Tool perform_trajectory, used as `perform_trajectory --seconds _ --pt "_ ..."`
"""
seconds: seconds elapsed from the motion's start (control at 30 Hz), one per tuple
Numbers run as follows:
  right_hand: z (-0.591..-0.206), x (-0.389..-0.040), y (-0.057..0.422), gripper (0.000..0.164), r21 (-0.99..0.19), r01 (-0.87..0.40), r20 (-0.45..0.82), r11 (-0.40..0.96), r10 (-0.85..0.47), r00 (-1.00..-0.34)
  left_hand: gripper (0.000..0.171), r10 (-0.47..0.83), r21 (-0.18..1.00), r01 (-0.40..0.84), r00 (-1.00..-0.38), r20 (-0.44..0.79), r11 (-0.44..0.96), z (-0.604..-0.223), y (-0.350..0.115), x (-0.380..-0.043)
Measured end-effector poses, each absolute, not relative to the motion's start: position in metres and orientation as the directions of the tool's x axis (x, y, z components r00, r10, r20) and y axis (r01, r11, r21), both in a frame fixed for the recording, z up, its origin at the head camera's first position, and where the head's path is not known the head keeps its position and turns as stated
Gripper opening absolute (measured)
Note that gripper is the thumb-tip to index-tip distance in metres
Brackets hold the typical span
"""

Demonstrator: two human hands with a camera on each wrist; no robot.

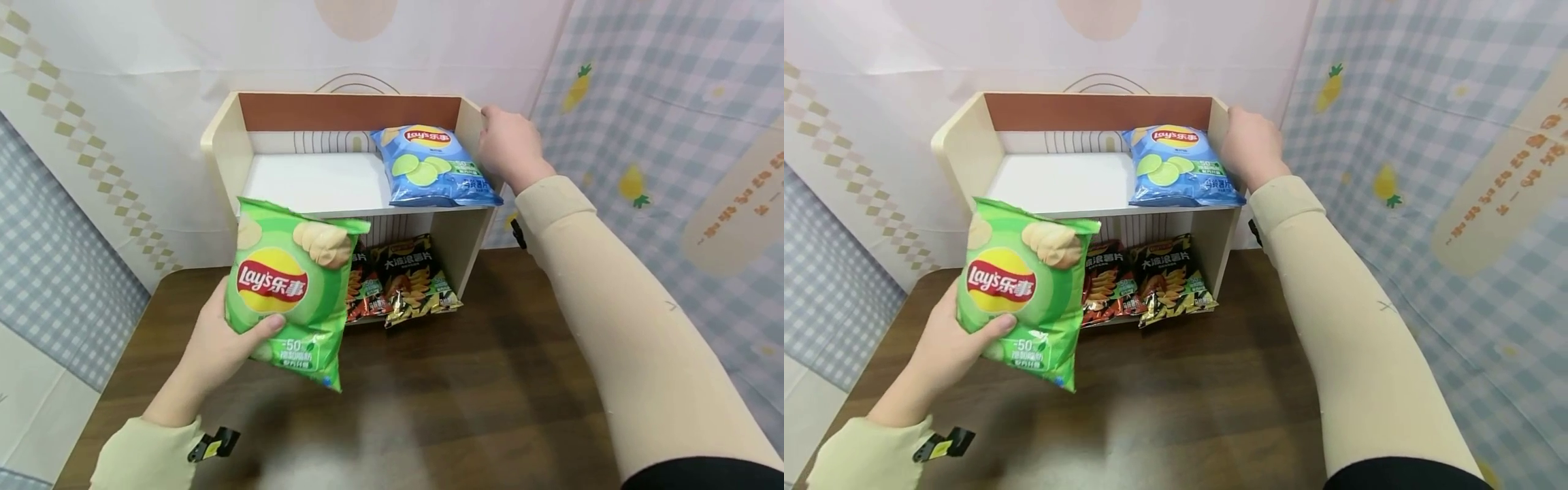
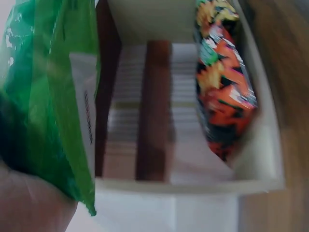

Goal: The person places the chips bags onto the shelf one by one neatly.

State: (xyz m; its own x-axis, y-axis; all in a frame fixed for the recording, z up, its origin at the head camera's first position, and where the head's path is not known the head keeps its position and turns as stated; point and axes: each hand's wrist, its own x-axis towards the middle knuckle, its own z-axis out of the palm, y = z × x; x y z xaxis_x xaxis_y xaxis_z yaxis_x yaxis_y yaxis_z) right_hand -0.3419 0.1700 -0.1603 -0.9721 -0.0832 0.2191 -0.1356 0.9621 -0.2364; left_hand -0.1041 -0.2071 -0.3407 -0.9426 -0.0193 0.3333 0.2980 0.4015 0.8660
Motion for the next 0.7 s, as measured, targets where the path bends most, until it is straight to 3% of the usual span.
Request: perform_trajectory --seconds 0.43,0.7 --pt "-0.16 -0.339 0.166 0.055 -0.225 -0.122 0.216 0.967 -0.072 -0.974 0.07 -0.187 0.804 0.484 -0.804 0.564 0.344 -0.266 -0.154 -0.142" --pt "-0.161 -0.337 0.162 0.055 -0.219 -0.134 0.224 0.967 -0.084 -0.971 0.087 -0.243 0.83 0.386 -0.829 0.503 0.403 -0.245 -0.147 -0.182"
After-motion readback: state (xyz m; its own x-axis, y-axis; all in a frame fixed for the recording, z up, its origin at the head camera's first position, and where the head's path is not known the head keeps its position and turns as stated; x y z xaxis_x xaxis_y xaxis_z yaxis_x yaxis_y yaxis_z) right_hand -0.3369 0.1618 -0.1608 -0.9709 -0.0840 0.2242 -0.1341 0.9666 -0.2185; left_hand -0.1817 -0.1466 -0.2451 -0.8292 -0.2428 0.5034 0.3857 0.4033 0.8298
